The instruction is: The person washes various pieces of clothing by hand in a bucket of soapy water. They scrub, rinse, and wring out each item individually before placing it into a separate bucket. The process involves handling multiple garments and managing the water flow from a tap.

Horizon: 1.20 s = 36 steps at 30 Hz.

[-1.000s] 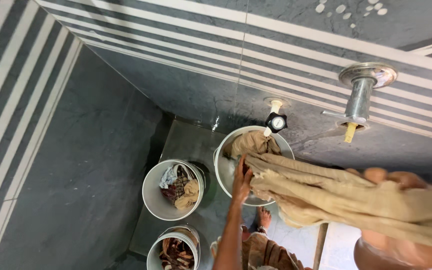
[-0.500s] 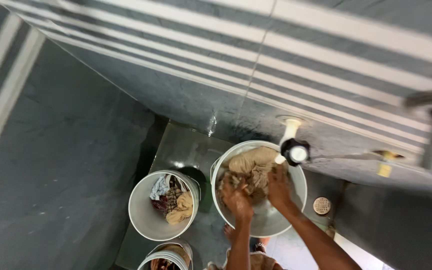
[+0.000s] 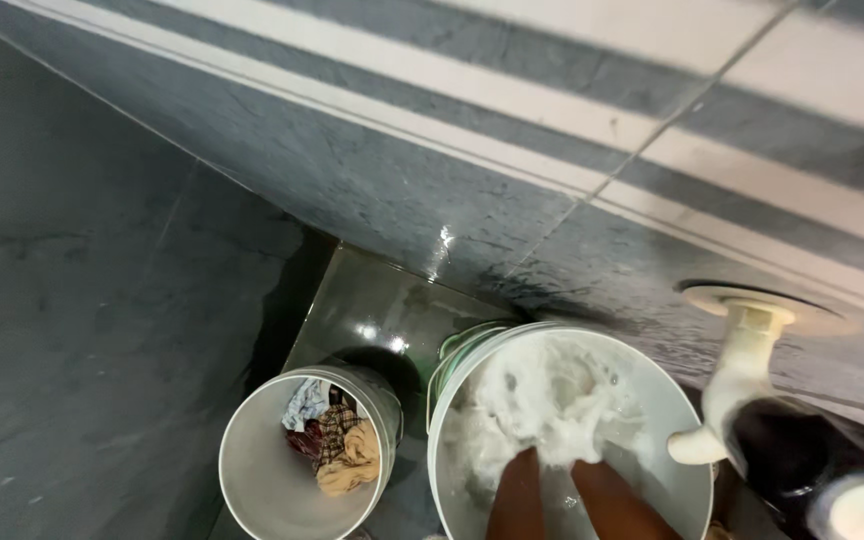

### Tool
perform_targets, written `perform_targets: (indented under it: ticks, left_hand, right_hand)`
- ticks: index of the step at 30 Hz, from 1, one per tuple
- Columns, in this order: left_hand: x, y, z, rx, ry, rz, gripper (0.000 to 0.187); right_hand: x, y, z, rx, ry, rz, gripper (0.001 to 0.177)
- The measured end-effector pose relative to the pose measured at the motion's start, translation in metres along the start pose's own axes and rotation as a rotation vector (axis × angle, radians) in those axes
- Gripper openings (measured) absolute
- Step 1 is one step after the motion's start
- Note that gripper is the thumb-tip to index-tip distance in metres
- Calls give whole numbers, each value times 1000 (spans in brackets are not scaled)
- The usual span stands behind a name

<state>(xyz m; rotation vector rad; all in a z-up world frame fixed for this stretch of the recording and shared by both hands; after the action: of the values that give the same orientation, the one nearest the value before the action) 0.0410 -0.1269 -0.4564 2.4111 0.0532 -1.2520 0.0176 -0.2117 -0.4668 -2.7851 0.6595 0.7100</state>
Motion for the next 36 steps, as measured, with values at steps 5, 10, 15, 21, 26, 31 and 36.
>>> perform_targets:
  ticks: [5, 10, 15, 21, 26, 31, 36]
  left_hand:
    - [0, -16, 2, -48, 14, -11, 33]
    - [-40, -3, -61, -253, 149, 174, 31]
    - [-157, 31, -153, -555, 181, 554, 29]
    - [-268, 52, -227, -956, -23, 840, 55]
    - [-291, 47, -248, -890, -213, 859, 63]
    - [-314, 90, -214, -1133, -454, 785, 53]
    - [-283, 95, -179, -1103, -355, 669, 48]
  right_hand:
    - [-7, 10, -2, 60, -15, -19, 58]
    - [-45, 2, -64, 170, -14, -36, 64]
    - [-99, -14, -143, 454, 80, -80, 70]
    - [-183, -23, -268, 690, 363, -187, 64]
    - [-293, -38, -427, 751, 414, -244, 49]
    - [-423, -55, -601, 1118, 608, -623, 49]
    - [-476, -34, -646, 1233, 703, -651, 40]
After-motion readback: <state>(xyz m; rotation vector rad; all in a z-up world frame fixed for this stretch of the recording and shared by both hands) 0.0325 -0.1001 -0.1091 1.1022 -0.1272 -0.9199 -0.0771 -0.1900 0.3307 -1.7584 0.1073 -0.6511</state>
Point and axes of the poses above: each hand's wrist, its own x-axis towards the middle knuckle, its own z-axis out of the palm, y = z × x, the point moved 8 cm from there along x, towards the middle knuckle, and after that the axes turned 15 degrees about -x, right-handed, at the moved point
